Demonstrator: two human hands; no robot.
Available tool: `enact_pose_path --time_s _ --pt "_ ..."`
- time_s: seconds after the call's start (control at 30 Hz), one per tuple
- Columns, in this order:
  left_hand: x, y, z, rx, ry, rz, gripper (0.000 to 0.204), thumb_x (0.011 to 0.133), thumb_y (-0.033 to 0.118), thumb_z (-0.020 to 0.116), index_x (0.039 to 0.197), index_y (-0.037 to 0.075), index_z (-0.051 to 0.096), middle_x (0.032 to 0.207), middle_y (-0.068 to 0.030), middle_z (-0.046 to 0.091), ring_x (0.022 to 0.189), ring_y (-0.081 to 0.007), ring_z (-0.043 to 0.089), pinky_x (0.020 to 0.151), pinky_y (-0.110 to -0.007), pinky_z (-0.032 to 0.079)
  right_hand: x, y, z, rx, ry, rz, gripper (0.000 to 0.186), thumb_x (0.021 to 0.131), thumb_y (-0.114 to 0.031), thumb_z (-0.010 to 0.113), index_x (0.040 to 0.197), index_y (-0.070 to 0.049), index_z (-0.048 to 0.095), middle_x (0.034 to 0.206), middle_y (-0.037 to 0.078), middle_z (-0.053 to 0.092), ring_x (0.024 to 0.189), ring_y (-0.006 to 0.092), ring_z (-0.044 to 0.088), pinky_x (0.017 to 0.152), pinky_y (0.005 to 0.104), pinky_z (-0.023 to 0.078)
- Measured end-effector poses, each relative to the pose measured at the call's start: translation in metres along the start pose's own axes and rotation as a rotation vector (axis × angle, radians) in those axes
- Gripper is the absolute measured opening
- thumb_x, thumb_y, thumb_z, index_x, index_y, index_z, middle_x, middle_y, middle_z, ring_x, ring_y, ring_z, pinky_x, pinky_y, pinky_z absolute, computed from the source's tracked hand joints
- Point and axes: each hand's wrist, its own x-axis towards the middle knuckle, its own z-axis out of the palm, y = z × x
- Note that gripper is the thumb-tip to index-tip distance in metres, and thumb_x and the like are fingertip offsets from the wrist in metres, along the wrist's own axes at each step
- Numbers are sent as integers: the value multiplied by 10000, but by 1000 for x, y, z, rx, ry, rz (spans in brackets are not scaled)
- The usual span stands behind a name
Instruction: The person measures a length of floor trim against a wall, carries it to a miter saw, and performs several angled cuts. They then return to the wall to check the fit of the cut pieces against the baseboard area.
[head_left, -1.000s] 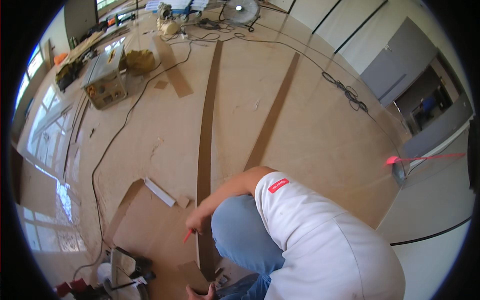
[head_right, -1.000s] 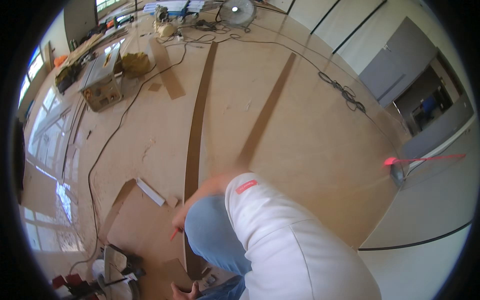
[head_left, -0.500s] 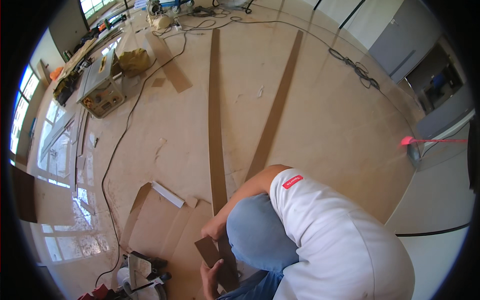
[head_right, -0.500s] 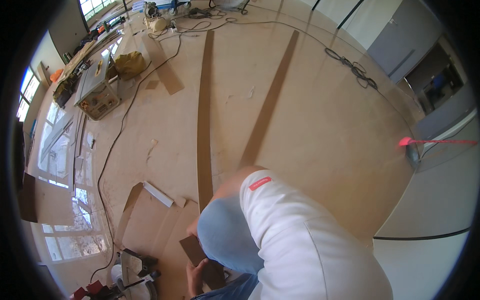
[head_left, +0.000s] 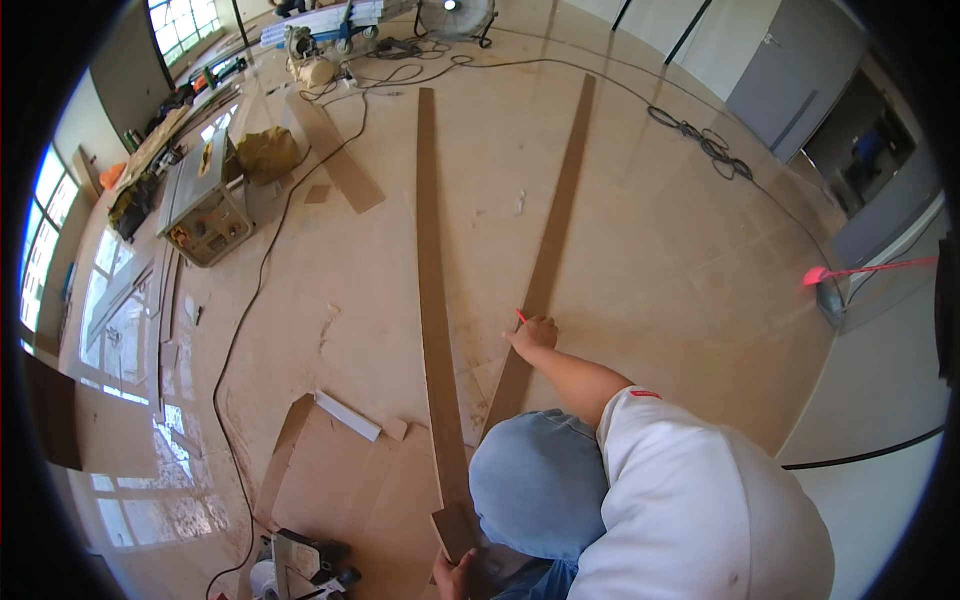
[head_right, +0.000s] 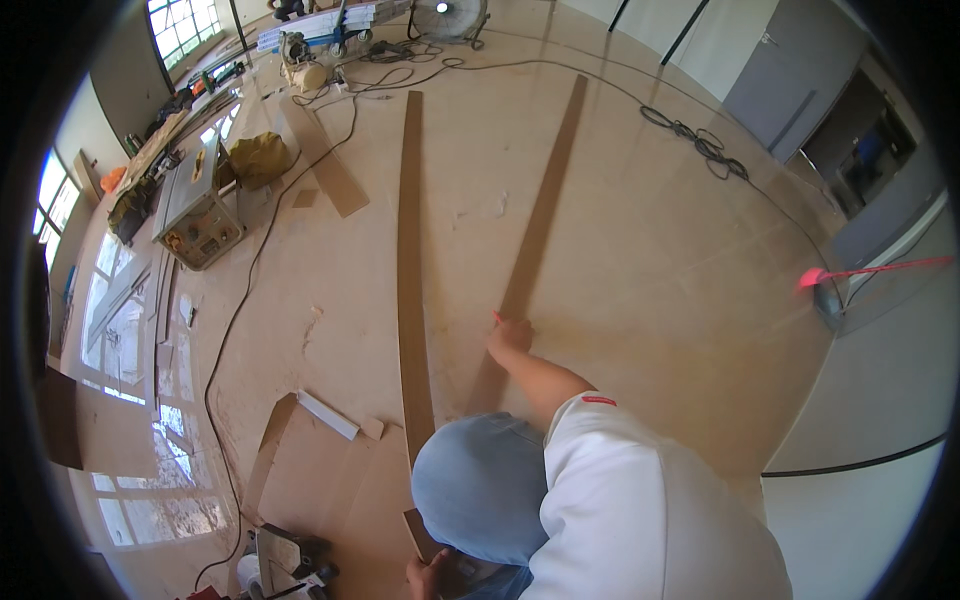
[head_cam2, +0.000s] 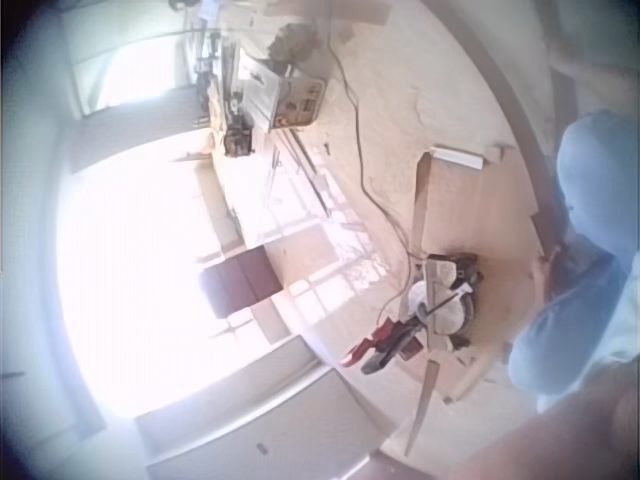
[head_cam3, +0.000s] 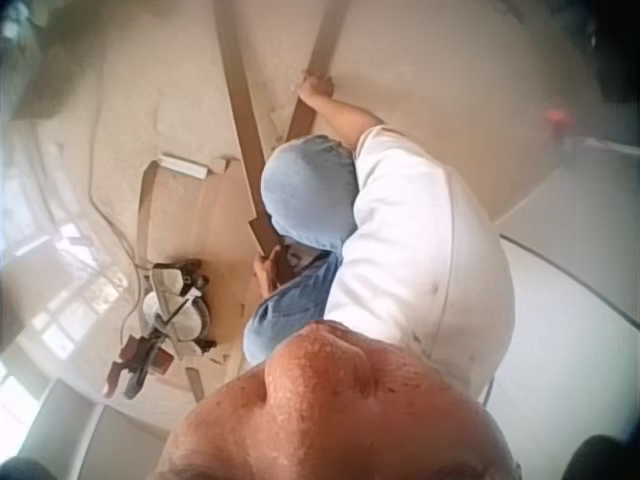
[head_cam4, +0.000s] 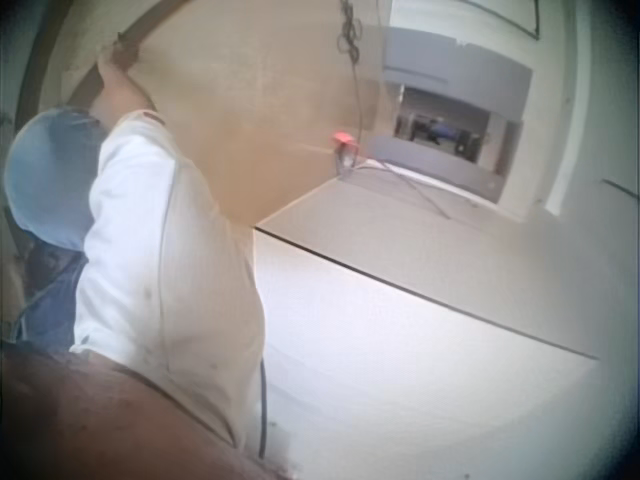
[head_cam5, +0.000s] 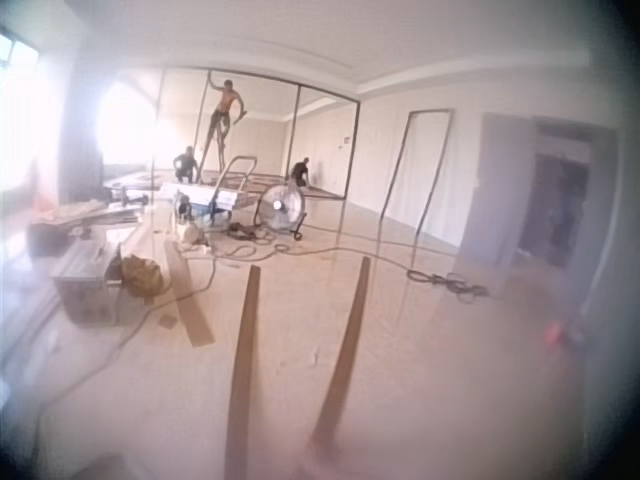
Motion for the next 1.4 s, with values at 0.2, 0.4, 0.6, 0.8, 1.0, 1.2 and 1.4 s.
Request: enact_pose_path --time_s 0.2,0.4,0.6,0.8,1.0,1.2,1.4 --pt "-66 115 7 -597 -51 14 415 896 117 705 1265 -5 559 1020 -162 663 830 -244 672 656 -363 554 -4 -14 -30 44 -59 49 847 710 -529 811 1250 72 556 1288 249 559 1168 342 585 978 442 506" --pt "-86 139 -31 51 35 179 520 833 179 787 1254 -34 567 1172 -155 577 1028 -312 621 887 -417 507 -1 34 -31 647 -245 -5 475 764 -384 766 1052 -24 651 980 115 653 857 205 634 694 382 501" --pt "-105 168 -26 100 58 86 574 832 270 801 1257 -35 567 1243 -181 530 1133 -360 557 992 -416 442 9 62 -28 1076 -519 -1 239 800 -331 739 849 -136 609 776 -24 608 692 88 547 530 280 306" --pt "-101 168 -17 244 75 157 597 849 326 777 1267 -37 556 1238 -207 538 1145 -389 555 1005 -431 439 19 54 -34 1079 -528 -25 235 797 -331 746 865 -143 622 790 -32 622 674 88 556 520 266 322" --pt "-64 140 -14 465 117 88 609 780 315 812 1230 -36 598 1224 -236 580 1141 -401 584 969 -445 485 48 45 -4 1146 -397 -157 523 812 -288 740 1245 -182 467 949 -20 574 800 119 495 673 294 360" --pt "-50 112 -39 435 164 166 525 807 393 766 1082 -28 616 1105 -238 586 1080 -429 576 941 -479 474 67 42 12 1219 -704 -99 693 831 -250 744 1448 -211 431 1302 -32 544 1103 157 517 852 362 460" --pt "-70 105 -34 366 214 175 534 805 368 765 1068 -70 609 1097 -251 588 1063 -429 579 918 -464 481 43 7 -3 608 -455 -111 585 810 -326 787 1268 -5 617 1169 91 655 1002 222 611 798 424 486"
